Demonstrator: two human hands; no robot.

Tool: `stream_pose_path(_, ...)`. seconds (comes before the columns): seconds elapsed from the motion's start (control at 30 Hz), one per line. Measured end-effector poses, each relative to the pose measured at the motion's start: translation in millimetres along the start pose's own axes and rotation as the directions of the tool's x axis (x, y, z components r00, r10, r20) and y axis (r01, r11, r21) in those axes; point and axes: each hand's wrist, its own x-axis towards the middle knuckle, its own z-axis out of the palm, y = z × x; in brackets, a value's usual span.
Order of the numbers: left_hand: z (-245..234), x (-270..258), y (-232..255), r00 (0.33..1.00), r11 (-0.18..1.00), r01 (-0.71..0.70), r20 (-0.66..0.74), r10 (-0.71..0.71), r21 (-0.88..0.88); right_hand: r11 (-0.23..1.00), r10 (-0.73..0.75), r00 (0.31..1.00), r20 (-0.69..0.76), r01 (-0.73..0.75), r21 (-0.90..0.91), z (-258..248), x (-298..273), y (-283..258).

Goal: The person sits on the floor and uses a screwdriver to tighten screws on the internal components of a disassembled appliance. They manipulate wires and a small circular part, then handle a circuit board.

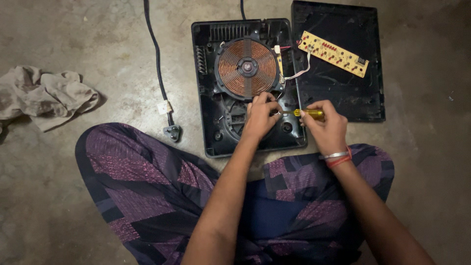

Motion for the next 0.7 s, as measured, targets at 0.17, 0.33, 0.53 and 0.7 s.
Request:
stream_pose_path(0.17,-1.2,0.4,1.1,1.000,1.000,0.000,0.004,0.000,0.002,0.993,-0.061,0.998,0.011,0.062,-0.098,-4.2,0.0,-5.7)
stream_pose_path(0.33,-2.2,-0.1,2.0,1.000,1.000,-0.004,-0.001,0.004,0.003,0.998,-0.023,1.000,0.017,0.024,-0.066,-5.4,1.0,-4.4)
stream_pose_path(0.53,-2.4,0.5,2.3,1.000,1.000,-0.011,-0.006,0.011,0.005,0.998,-0.013,0.999,0.031,0.015,-0.053,-4.9,0.3,-4.9)
stream_pose_path(0.7,-0.5,0.9,0.6,1.000,1.000,-0.005,-0.007,0.005,-0.005,0.887,-0.283,0.943,0.177,0.327,-0.325,-12.5,13.8,-13.6)
